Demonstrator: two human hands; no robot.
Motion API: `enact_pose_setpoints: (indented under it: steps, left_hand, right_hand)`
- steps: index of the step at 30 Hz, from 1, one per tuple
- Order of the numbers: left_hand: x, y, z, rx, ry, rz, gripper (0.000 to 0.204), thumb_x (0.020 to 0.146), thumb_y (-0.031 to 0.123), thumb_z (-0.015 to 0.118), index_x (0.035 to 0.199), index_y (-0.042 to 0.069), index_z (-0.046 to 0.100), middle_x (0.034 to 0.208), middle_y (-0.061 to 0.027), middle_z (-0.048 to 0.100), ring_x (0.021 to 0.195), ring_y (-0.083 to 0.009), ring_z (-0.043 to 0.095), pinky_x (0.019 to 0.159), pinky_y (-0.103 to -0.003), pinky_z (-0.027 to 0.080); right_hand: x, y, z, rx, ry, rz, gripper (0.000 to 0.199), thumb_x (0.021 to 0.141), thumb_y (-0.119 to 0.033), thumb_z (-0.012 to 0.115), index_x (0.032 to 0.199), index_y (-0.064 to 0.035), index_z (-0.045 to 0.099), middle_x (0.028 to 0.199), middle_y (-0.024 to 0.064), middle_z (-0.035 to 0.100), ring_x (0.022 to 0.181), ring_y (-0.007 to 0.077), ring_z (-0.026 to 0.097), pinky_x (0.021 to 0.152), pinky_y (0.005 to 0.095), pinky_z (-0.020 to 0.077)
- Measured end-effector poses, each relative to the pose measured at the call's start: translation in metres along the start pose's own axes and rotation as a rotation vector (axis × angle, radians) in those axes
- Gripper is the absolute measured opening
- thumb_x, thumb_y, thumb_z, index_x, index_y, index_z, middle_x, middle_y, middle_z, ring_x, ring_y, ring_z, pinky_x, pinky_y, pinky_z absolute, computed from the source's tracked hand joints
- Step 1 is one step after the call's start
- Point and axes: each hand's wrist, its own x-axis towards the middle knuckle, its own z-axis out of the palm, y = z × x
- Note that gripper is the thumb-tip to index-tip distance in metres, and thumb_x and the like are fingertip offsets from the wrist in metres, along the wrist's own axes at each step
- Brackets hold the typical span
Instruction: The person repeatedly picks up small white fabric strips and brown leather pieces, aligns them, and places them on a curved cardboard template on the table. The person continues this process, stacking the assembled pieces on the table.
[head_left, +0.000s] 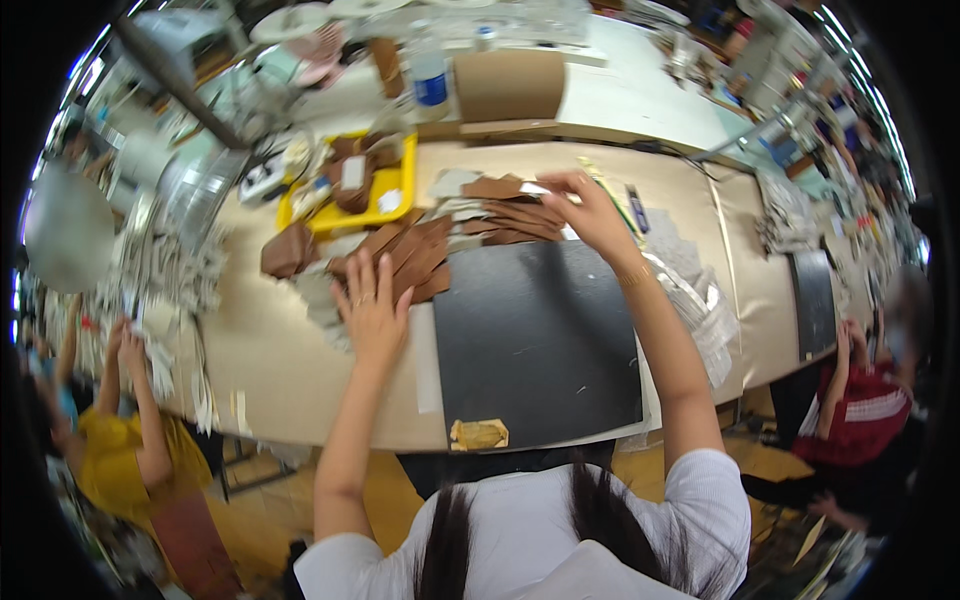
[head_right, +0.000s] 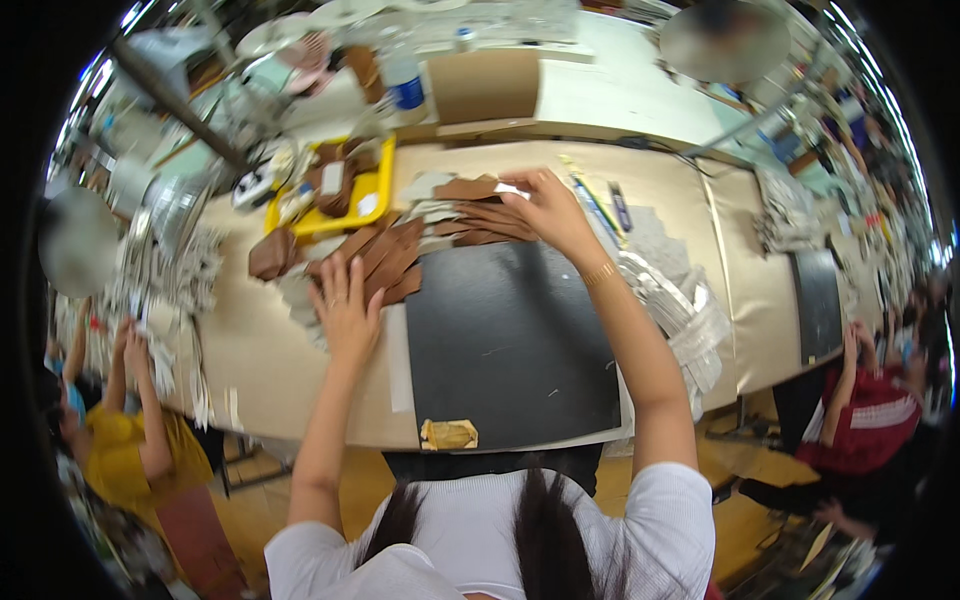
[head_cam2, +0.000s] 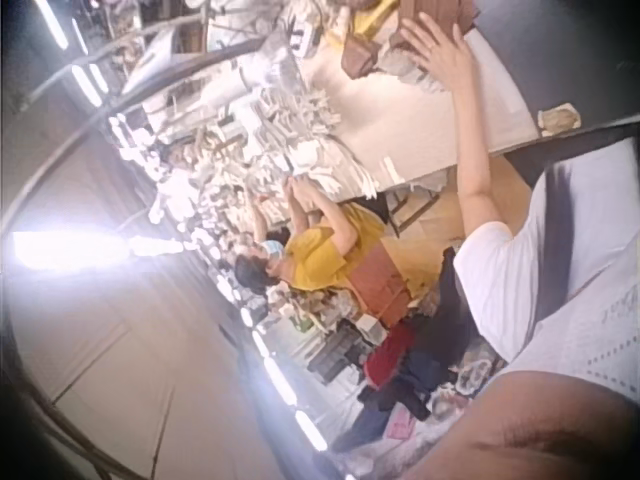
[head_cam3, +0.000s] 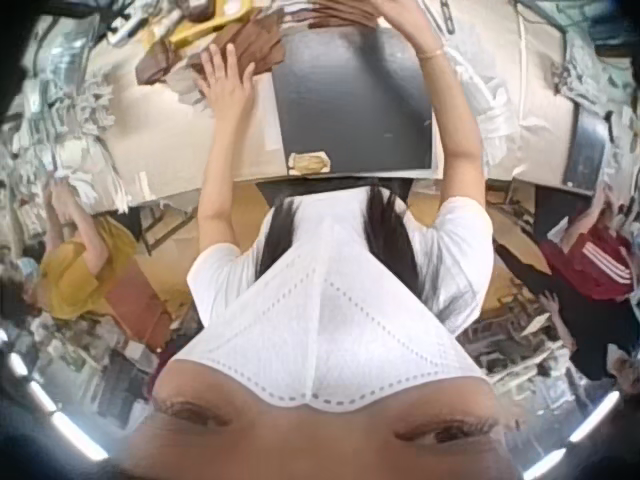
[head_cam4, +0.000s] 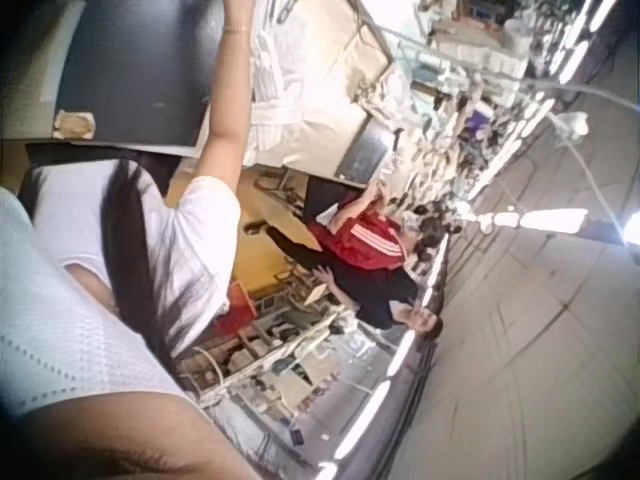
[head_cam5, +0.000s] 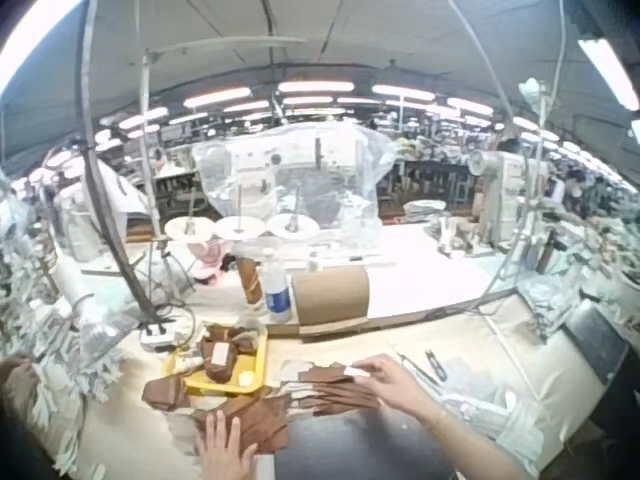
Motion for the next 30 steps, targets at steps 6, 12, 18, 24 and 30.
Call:
enact_pose_setpoints:
  steps: [6, 12, 18, 24, 30]
  left_hand:
    - [-0.049, 0.107, -0.037, -0.574, -0.056, 0.128, 0.066, 0.086, 0.034, 0.060, 0.141, 0.006, 0.035, 0.149, -0.0243, 0.022, 0.139, -0.0410, 0.018, 0.109, -0.058, 0.011]
    - [-0.053, 0.131, -0.031, -0.209, -0.387, 0.259, 0.058, 0.086, 0.037, 0.060, 0.131, 0.003, 0.048, 0.145, -0.0199, 0.034, 0.135, -0.0350, 0.029, 0.110, -0.053, 0.015]
    - [-0.058, 0.150, -0.040, -0.189, -0.493, 0.335, 0.056, 0.088, 0.034, 0.058, 0.132, 0.001, 0.045, 0.148, -0.0177, 0.029, 0.138, -0.0327, 0.023, 0.111, -0.052, 0.013]
    - [-0.053, 0.147, -0.041, -0.299, -0.502, 0.266, 0.057, 0.093, 0.032, 0.050, 0.138, -0.001, 0.035, 0.149, -0.0186, 0.026, 0.138, -0.0336, 0.025, 0.112, -0.049, 0.014]
    - [-0.063, 0.130, -0.029, -1.192, -0.073, -0.151, 0.057, 0.101, 0.034, 0.035, 0.143, -0.001, 0.020, 0.148, -0.0172, 0.026, 0.133, -0.0308, 0.033, 0.108, -0.044, 0.028]
  right_hand:
    - [0.141, 0.098, -0.027, 0.034, 0.590, 0.177, 0.070, 0.079, -0.044, 0.068, 0.126, 0.0042, 0.049, 0.126, 0.0268, 0.046, 0.116, 0.0358, 0.049, 0.098, 0.0360, 0.0416]
    - [0.230, 0.052, 0.012, 0.218, 0.496, 0.488, 0.056, 0.088, -0.049, 0.045, 0.106, 0.0014, 0.063, 0.115, 0.0266, 0.058, 0.111, 0.0413, 0.054, 0.099, 0.0474, 0.0387]
    - [0.189, 0.094, -0.016, 0.427, 0.853, 0.461, 0.050, 0.087, -0.046, 0.051, 0.093, 0.0031, 0.061, 0.105, 0.0275, 0.060, 0.103, 0.0440, 0.054, 0.090, 0.0453, 0.0423]
    - [0.126, 0.068, -0.090, 0.790, 0.730, 0.172, 0.065, 0.085, -0.057, 0.053, 0.074, 0.0059, 0.063, 0.068, 0.0159, 0.062, 0.063, 0.0221, 0.062, 0.060, 0.0338, 0.0503]
    - [-0.003, -0.034, -0.065, 0.445, -0.024, -0.003, 0.068, 0.083, -0.064, 0.055, 0.049, -0.0054, 0.052, 0.049, -0.0014, 0.047, 0.047, 0.0071, 0.043, 0.045, 0.0259, 0.0365]
